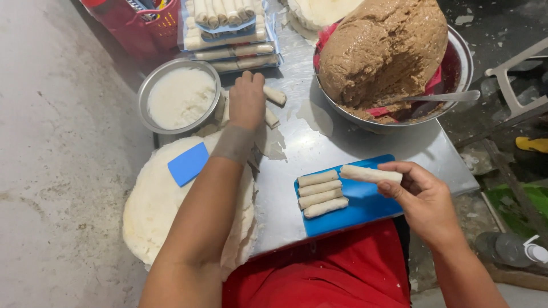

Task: The person arranges and packs prepared spring rolls into plastic bags by hand on a stainless steel table.

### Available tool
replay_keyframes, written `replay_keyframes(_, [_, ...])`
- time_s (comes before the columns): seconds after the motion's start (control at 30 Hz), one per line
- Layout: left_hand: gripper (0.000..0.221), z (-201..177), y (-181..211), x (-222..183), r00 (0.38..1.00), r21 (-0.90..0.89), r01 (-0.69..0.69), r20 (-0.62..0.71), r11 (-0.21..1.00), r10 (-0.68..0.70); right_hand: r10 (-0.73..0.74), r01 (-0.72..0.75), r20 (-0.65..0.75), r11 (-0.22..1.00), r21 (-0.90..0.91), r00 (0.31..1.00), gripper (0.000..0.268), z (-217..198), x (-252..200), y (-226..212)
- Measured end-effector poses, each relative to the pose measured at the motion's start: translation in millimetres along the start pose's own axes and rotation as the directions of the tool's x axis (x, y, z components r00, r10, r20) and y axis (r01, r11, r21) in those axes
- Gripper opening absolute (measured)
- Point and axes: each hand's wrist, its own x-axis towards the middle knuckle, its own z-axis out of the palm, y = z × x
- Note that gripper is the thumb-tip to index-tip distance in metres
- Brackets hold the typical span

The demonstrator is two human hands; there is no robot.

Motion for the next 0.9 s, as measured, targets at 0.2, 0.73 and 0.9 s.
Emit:
replay_keyframes(0.2, [0.046, -42.0, 20.6, -22.2, 0.926, -0.004, -0.181, 0.336, 0.984, 0.172, 0.002, -0.002, -0.008, 1.0, -0.012, 1.0, 0.031, 0.0, 4.9, -1.3])
replay_keyframes(0.73, [0.018, -205.6, 90.3, -74.9, 0.901, -0.859, 0.434, 0.411, 0.271, -0.138, -0.326, 0.231, 0.15, 0.866, 0.444, 0.933, 0.014, 25.1, 22.4, -0.4])
replay_keyframes(0.9, [0.022, -221.6, 119.3, -112.3, 0.902, -0.897, 0.432, 0.429, 0.092, -0.053, -0.306, 0.218, 0.078, 0.813, 0.54, 0.949, 0.02, 50.0, 24.6, 6.1])
